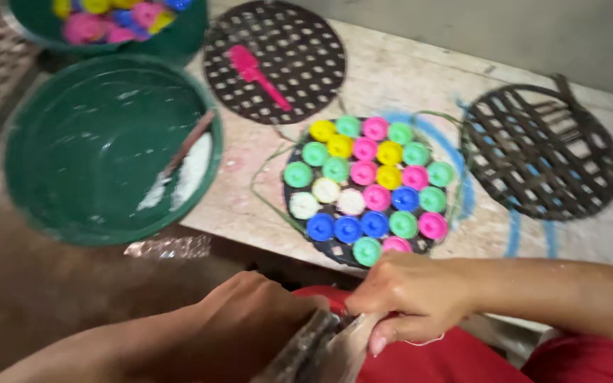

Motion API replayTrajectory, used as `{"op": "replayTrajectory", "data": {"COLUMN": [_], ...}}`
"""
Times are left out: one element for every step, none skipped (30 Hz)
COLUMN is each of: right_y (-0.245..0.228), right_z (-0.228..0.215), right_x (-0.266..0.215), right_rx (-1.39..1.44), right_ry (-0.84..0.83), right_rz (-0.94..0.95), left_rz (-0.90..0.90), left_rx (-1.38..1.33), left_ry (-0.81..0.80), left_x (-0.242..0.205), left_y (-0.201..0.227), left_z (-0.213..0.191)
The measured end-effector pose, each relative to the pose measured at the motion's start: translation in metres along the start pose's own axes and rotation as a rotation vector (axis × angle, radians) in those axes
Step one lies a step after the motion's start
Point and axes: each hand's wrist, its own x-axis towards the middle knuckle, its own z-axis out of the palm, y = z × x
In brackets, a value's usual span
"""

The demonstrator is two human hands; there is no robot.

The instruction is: The person arranges white ring-shaped dough pieces on a woven tray, then places colorful plastic molds into a basket and fills them with dough using a wooden tool.

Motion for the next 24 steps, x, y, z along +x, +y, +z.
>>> {"op": "replayTrajectory", "data": {"right_y": [0.002, 0.005, 0.005, 0.005, 0.003, -0.002, -0.005, -0.007, -0.007, 0.0, 0.005, 0.007, 0.011, 0.019, 0.026, 0.033, 0.04, 0.052, 0.072, 0.098, 0.126, 0.156, 0.185, 0.211], "right_z": [-0.001, -0.005, -0.011, -0.017, -0.024, -0.035, -0.05, -0.067, -0.077, -0.093, -0.112, -0.126, -0.141, -0.158, -0.166, -0.164, -0.162, -0.158, -0.149, -0.136, -0.126, -0.112, -0.102, -0.087], "right_x": [0.006, 0.014, 0.023, 0.034, 0.043, 0.051, 0.064, 0.079, 0.096, 0.12, 0.142, 0.161, 0.184, 0.212, 0.238, 0.26, 0.277, 0.294, 0.314, 0.337, 0.356, 0.376, 0.388, 0.394], "right_rx": [0.055, 0.118, 0.184, 0.249, 0.138, 0.027, -0.092, -0.434, -0.754, -1.026, -1.293, -1.492, -1.711, -1.716, -1.709, -1.715, -1.715, -1.528, -1.339, -1.212, -1.09, -1.029, -1.044, -1.163], "right_ry": [-0.011, -0.028, -0.043, -0.059, 0.004, 0.067, 0.13, 0.192, 0.263, 0.204, 0.135, 0.079, 0.024, 0.058, 0.093, 0.277, 0.459, 0.516, 0.567, 0.532, 0.51, 0.407, 0.046, 0.061], "right_rz": [0.001, 0.009, 0.027, 0.047, 0.025, 0.003, -0.023, -0.026, -0.025, -0.066, -0.112, -0.168, -0.228, -0.317, -0.402, -0.398, -0.384, -0.305, -0.221, -0.13, -0.041, 0.053, 0.313, 0.169], "left_rz": [-0.013, -0.052, -0.065, -0.066, -0.064, -0.068, -0.063, -0.061, -0.061, -0.062, -0.064, -0.064, -0.056, -0.047, -0.045, -0.048, -0.044, -0.04, -0.047, -0.066, -0.101, -0.241, -0.277, -0.314], "left_rx": [-0.054, -0.048, -0.055, -0.076, -0.093, -0.116, -0.14, -0.172, -0.22, -0.279, -0.35, -0.444, -0.52, -0.605, -0.697, -0.782, -0.855, -0.926, -0.917, -0.724, -0.562, -0.027, -0.036, -0.045], "left_ry": [0.088, 0.113, 0.142, 0.188, 0.229, 0.27, 0.328, 0.39, 0.433, 0.489, 0.555, 0.626, 0.71, 0.796, 0.882, 0.979, 1.072, 1.159, 1.249, 1.34, 1.433, 1.522, 1.556, 1.59], "left_x": [-0.011, -0.024, -0.037, -0.049, -0.061, -0.072, -0.086, -0.096, -0.11, -0.122, -0.129, -0.138, -0.14, -0.141, -0.142, -0.142, -0.142, -0.143, -0.147, -0.152, -0.158, -0.164, -0.163, -0.159], "left_y": [-0.007, -0.017, -0.029, -0.043, -0.059, -0.076, -0.093, -0.111, -0.131, -0.152, -0.17, -0.188, -0.209, -0.23, -0.25, -0.268, -0.286, -0.303, -0.319, -0.334, -0.346, -0.357, -0.362, -0.365], "left_z": [0.0, -0.001, -0.001, -0.001, 0.0, 0.001, -0.002, -0.004, 0.002, 0.008, 0.015, 0.022, 0.028, 0.035, 0.045, 0.057, 0.066, 0.076, 0.084, 0.091, 0.096, 0.1, 0.105, 0.109]}}
